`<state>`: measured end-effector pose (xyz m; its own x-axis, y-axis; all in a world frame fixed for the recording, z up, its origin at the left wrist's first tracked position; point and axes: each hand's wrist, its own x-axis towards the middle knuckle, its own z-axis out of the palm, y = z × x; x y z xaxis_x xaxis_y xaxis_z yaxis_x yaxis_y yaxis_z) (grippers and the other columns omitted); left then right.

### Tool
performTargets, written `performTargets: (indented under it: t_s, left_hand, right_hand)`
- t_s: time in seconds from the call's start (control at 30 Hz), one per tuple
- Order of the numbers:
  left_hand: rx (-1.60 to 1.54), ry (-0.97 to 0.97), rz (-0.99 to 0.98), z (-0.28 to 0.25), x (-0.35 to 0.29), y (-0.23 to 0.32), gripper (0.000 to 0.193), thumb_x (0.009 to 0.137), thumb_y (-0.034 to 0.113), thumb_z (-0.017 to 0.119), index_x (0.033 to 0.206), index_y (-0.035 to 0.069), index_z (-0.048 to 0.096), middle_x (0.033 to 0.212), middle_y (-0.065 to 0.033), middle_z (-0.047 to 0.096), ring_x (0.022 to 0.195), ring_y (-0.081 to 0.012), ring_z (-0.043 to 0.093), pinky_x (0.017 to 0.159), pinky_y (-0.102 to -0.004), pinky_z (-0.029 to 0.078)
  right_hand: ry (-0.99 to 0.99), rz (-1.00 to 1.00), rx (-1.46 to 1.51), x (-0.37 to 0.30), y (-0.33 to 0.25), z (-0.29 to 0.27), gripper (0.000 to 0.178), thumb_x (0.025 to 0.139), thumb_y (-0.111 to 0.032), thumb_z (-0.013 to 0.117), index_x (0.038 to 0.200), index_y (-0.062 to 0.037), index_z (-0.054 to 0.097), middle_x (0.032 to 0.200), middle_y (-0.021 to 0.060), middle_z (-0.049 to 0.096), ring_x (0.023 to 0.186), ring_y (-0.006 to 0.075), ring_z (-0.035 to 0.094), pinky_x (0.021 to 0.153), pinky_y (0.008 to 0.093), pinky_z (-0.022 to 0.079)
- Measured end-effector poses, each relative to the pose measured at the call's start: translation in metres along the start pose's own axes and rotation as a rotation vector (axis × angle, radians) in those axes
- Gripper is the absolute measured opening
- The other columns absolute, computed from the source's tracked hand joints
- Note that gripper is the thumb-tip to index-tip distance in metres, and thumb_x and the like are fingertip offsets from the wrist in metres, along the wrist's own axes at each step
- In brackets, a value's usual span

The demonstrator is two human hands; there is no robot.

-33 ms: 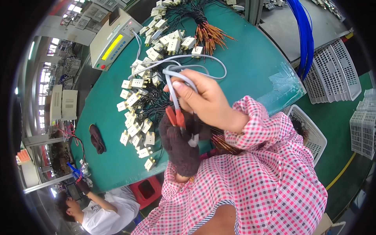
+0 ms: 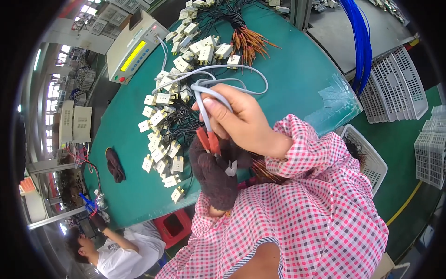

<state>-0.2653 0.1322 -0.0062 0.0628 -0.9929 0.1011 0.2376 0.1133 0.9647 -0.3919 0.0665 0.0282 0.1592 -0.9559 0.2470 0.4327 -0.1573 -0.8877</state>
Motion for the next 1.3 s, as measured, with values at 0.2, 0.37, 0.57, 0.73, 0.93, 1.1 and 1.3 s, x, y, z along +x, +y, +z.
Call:
performTargets:
  t_s: [0.2, 0.37, 0.57, 0.73, 0.93, 1.1, 1.3]
  left_hand:
    - [0.138, -0.14, 0.083, -0.003, -0.004, 0.007, 0.061, 0.083, 0.021, 0.069, 0.13, -0.003, 0.039, 0.103, -0.0112, 0.053, 0.078, -0.0163, 0.054, 0.066, -0.0327, 0.046]
    - [0.196, -0.098, 0.213, -0.005, -0.011, 0.013, 0.058, 0.082, 0.015, 0.071, 0.126, -0.005, 0.04, 0.097, -0.0145, 0.054, 0.071, -0.0194, 0.055, 0.063, -0.0341, 0.045]
    - [0.474, -0.276, 0.238, -0.014, -0.009, 0.027, 0.051, 0.081, 0.017, 0.072, 0.118, -0.004, 0.045, 0.086, -0.0134, 0.058, 0.07, -0.0212, 0.057, 0.063, -0.0354, 0.047]
    - [0.467, -0.234, 0.28, -0.012, -0.006, 0.025, 0.046, 0.081, 0.021, 0.073, 0.113, -0.003, 0.05, 0.082, -0.0119, 0.06, 0.065, -0.0229, 0.058, 0.06, -0.035, 0.047]
    - [0.346, -0.264, 0.233, -0.014, -0.002, 0.023, 0.035, 0.081, 0.015, 0.069, 0.104, -0.002, 0.051, 0.071, -0.0093, 0.056, 0.058, -0.0192, 0.056, 0.056, -0.033, 0.045]
    - [0.157, -0.113, 0.272, -0.007, 0.0, 0.022, 0.025, 0.084, 0.016, 0.061, 0.097, 0.0, 0.048, 0.068, -0.0059, 0.053, 0.05, -0.013, 0.05, 0.047, -0.0259, 0.041]
    - [-0.129, 0.148, 0.015, -0.017, 0.014, 0.051, 0.057, 0.084, 0.054, 0.063, 0.1, 0.004, 0.041, 0.061, -0.0028, 0.043, 0.04, -0.013, 0.046, 0.033, -0.0253, 0.034]
  right_hand:
    - [0.073, -0.176, -0.154, 0.02, -0.002, 0.004, 0.023, 0.098, -0.008, 0.042, 0.109, 0.0055, 0.057, 0.084, 0.0093, 0.063, 0.053, 0.0081, 0.054, 0.046, 0.0187, 0.043]
    - [0.285, -0.192, -0.153, 0.069, -0.017, -0.022, 0.018, 0.094, -0.011, 0.052, 0.103, 0.003, 0.058, 0.083, 0.0095, 0.065, 0.051, 0.009, 0.056, 0.044, 0.0195, 0.044]
    - [0.282, -0.219, -0.057, 0.128, -0.048, -0.102, 0.011, 0.089, -0.006, 0.053, 0.093, 0.0031, 0.057, 0.072, 0.0083, 0.064, 0.052, 0.0135, 0.058, 0.046, 0.0232, 0.047]
    - [0.494, -0.527, 0.033, 0.146, -0.085, -0.115, 0.007, 0.089, -0.003, 0.054, 0.093, 0.0013, 0.056, 0.076, 0.0107, 0.065, 0.069, 0.0167, 0.066, 0.058, 0.0261, 0.053]
    - [0.549, -0.454, 0.024, 0.151, -0.098, -0.156, 0.018, 0.085, -0.002, 0.056, 0.102, 0.001, 0.053, 0.076, 0.0095, 0.062, 0.063, 0.0156, 0.061, 0.053, 0.0262, 0.05]
    - [0.674, -0.511, -0.62, 0.147, -0.078, -0.127, 0.02, 0.087, -0.002, 0.055, 0.107, 0.0006, 0.053, 0.085, 0.0071, 0.06, 0.065, 0.012, 0.058, 0.059, 0.0221, 0.049]
    - [0.116, -0.688, -0.208, 0.071, -0.087, -0.136, 0.025, 0.093, -0.023, 0.052, 0.1, 0.0001, 0.06, 0.087, 0.0108, 0.066, 0.062, 0.0169, 0.061, 0.052, 0.0267, 0.049]
